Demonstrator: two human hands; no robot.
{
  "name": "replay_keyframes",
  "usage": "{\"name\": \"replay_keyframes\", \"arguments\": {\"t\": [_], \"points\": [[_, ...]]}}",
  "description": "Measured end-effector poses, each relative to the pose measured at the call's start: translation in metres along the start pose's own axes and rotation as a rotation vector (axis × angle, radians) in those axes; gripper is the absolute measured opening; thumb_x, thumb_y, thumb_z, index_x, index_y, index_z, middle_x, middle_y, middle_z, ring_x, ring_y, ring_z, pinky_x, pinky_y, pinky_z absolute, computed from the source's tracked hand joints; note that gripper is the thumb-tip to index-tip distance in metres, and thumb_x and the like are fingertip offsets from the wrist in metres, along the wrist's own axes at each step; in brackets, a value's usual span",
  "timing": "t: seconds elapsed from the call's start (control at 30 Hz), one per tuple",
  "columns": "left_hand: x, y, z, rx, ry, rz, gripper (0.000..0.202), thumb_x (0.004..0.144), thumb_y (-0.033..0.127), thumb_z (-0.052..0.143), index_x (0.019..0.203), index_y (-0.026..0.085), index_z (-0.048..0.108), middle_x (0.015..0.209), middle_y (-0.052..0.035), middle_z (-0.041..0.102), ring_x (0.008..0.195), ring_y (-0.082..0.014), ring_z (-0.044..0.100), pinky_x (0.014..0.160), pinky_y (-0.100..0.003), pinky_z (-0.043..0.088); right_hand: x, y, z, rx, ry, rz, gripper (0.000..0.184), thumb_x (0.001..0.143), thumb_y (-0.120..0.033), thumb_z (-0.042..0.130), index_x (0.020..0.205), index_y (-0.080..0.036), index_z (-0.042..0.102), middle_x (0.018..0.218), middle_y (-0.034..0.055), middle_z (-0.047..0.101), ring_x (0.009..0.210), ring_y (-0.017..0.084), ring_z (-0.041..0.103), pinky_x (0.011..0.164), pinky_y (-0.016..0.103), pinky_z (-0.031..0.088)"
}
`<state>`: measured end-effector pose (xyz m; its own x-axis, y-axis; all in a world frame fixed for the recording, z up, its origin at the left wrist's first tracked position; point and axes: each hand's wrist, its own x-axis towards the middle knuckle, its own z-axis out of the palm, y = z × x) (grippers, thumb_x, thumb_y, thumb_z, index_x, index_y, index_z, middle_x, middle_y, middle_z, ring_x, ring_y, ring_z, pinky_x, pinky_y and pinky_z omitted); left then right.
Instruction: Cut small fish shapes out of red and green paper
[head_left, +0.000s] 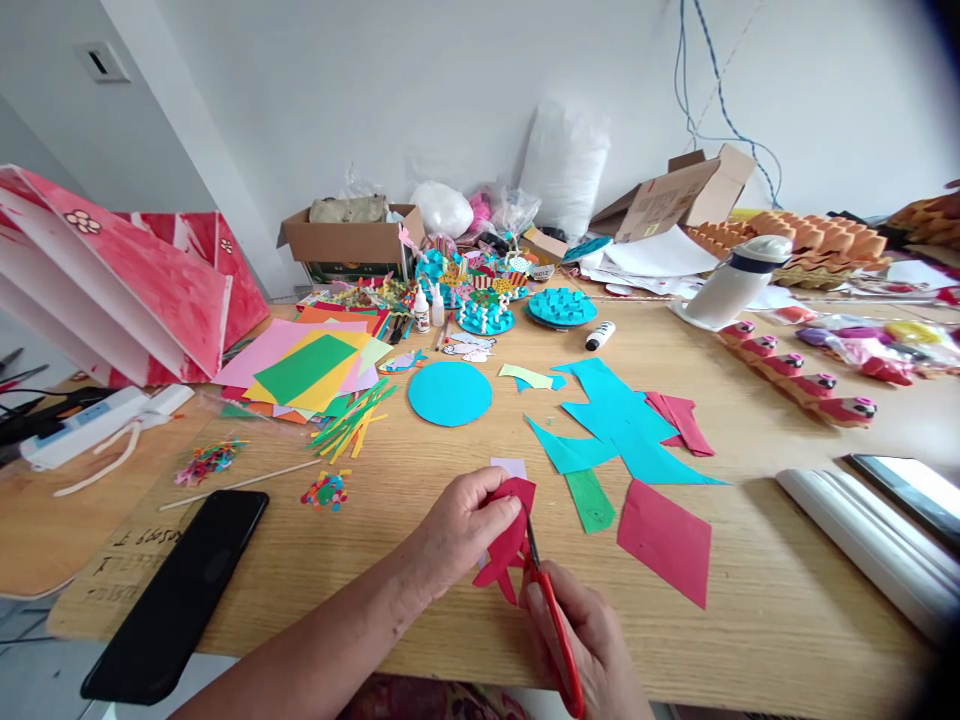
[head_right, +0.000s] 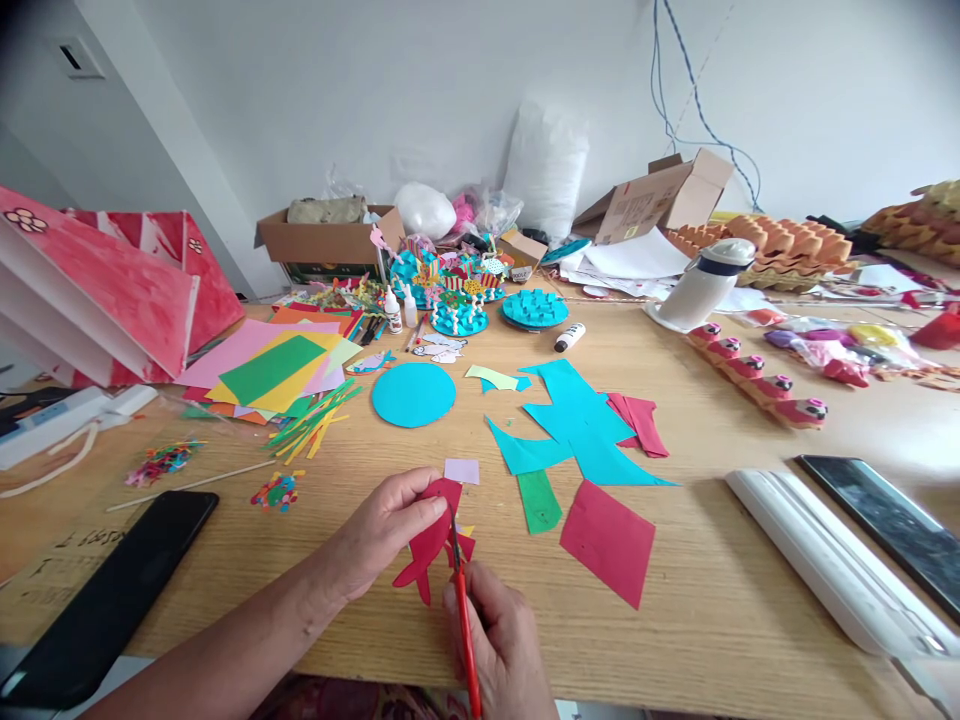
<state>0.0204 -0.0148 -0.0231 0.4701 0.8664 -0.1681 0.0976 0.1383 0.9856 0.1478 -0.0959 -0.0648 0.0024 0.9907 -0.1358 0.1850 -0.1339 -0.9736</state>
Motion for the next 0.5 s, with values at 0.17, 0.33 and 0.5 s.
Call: {"name": "replay_keyframes", "arguments": {"t": [0.17,0.33,0.5], "points": [[-0.0005,0.0015,0.0007,0.015,-0.004,0.007,0.018,0.076,0.029,0.044,0.063,0.018,0.036,0.058,0.0052,0.031,0.056,-0.0089,0.027,0.051,-0.023,0.021,-0.0003,0.0005,0.0003,0.019,-0.056,0.009,0.041,0.084,-0.052,0.04,0.058,-0.021,0.043,0.045,-0.0049,0.041,0.041,0.01,0.034,0.038,0.021,0.023],[-0.0007,-0.003,0.0015,-0.003,-0.045,0.004,0.014,0.075,0.027,0.044,0.067,0.017,0.04,0.059,0.0046,0.033,0.057,-0.0093,0.029,0.052,-0.024,0.022,0.0017,0.0035,-0.0004,0.032,-0.073,-0.031,0.041,0.085,-0.051,0.039,0.058,-0.02,0.043,0.045,-0.0048,0.043,0.041,0.01,0.035,0.039,0.021,0.024],[-0.0015,-0.0022,0.0029,-0.049,-0.05,-0.008,0.013,0.075,0.028,0.045,0.068,0.017,0.041,0.059,0.0044,0.035,0.057,-0.0092,0.03,0.052,-0.023,0.024,0.0027,0.0049,-0.0021,-0.004,-0.065,-0.101,0.042,0.086,-0.048,0.04,0.055,-0.02,0.041,0.046,-0.0051,0.042,0.042,0.01,0.036,0.04,0.022,0.026]]}}
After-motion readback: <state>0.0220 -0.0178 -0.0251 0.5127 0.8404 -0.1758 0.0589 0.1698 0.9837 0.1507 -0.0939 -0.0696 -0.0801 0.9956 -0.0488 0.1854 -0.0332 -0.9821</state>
